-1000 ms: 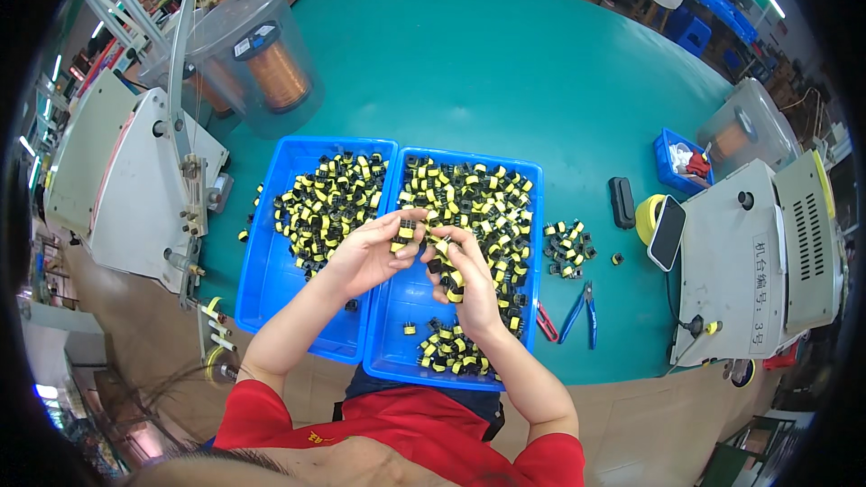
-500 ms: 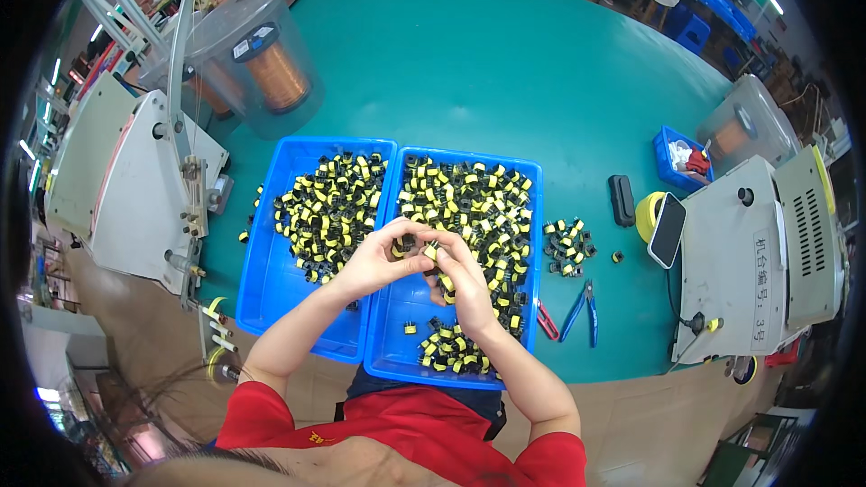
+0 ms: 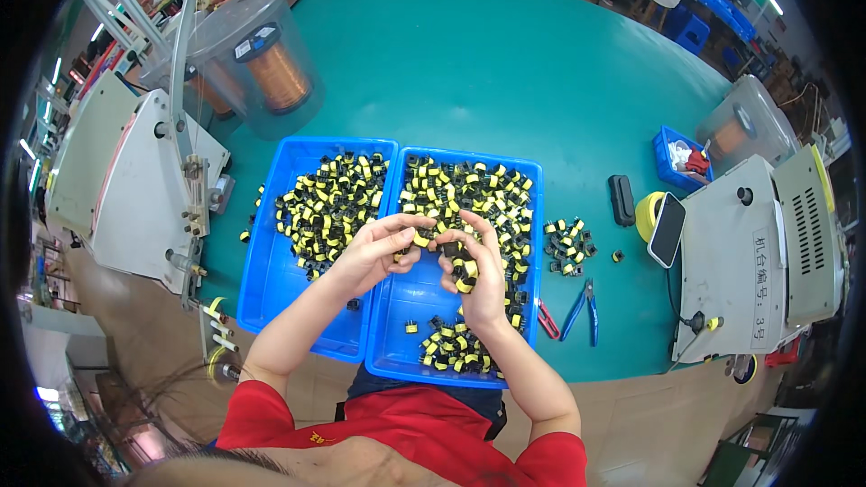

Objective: The person picks up a transformer from a blue tray, wraps yellow tape around its core by hand, and places the finished component into a second blue tray.

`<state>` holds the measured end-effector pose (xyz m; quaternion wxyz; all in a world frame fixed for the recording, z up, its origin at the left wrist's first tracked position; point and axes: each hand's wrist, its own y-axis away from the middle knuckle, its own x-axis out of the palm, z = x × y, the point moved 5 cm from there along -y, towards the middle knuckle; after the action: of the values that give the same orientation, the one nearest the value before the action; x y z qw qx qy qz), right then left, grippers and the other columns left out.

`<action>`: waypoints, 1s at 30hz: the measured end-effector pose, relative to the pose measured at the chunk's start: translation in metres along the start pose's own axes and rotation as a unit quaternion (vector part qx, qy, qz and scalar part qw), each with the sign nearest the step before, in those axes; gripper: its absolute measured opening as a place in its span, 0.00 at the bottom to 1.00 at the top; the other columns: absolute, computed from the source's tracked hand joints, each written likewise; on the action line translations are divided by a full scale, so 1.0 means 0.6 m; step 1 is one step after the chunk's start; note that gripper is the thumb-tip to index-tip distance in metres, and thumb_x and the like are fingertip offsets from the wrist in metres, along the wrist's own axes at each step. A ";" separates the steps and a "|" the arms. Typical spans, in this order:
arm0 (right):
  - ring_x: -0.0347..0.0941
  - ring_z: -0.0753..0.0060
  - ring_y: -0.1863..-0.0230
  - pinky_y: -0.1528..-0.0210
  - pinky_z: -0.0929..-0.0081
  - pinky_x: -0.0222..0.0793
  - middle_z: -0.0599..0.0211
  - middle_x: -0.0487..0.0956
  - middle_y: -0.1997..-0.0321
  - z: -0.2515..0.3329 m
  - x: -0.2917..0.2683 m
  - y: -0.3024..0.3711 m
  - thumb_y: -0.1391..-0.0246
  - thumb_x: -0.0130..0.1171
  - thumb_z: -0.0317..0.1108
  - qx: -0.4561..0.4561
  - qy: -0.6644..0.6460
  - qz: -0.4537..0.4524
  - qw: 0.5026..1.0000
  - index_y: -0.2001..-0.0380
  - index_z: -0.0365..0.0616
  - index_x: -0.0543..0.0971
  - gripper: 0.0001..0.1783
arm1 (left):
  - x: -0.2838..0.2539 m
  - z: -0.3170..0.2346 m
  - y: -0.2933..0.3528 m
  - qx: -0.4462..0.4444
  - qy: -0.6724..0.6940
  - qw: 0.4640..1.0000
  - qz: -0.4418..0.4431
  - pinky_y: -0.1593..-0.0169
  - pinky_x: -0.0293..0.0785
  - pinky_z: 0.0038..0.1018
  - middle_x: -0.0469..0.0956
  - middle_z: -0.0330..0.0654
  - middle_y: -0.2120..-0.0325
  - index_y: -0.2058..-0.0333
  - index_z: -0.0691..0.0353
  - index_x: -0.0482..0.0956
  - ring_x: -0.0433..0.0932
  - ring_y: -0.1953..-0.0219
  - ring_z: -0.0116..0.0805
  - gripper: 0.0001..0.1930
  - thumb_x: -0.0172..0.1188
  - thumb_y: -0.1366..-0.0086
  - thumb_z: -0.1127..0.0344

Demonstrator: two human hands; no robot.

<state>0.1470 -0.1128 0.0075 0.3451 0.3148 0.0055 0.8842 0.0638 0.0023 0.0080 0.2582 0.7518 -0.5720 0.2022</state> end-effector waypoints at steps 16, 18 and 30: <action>0.63 0.79 0.76 0.85 0.84 0.54 0.62 0.73 0.60 0.004 0.013 0.003 0.48 0.36 0.33 -0.062 0.154 0.064 0.984 0.48 0.38 0.63 0.23 | -0.005 0.042 -0.005 -0.077 -0.098 0.992 -0.024 0.79 0.59 0.15 0.74 0.35 0.74 0.58 0.61 0.71 0.69 0.73 0.20 0.16 0.60 0.40 0.58; 0.63 0.79 0.78 0.85 0.84 0.55 0.62 0.72 0.59 0.004 0.013 0.004 0.47 0.35 0.33 -0.062 0.153 0.064 0.984 0.49 0.38 0.64 0.22 | -0.007 0.042 -0.006 -0.067 -0.120 0.990 -0.014 0.79 0.57 0.15 0.73 0.35 0.74 0.57 0.61 0.71 0.68 0.74 0.19 0.15 0.60 0.40 0.62; 0.63 0.81 0.74 0.81 0.83 0.56 0.69 0.67 0.70 -0.003 0.001 -0.002 0.42 0.44 0.32 0.028 -0.022 0.026 0.999 0.56 0.37 0.68 0.13 | 0.002 0.021 -0.005 -0.030 0.002 1.000 -0.004 0.80 0.56 0.14 0.70 0.39 0.65 0.48 0.62 0.67 0.69 0.73 0.24 0.19 0.57 0.39 0.70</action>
<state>0.1464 -0.1109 0.0058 0.3128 0.3435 0.0151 0.8854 0.0668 -0.0058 -0.0018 0.2826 0.7454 -0.5744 0.1858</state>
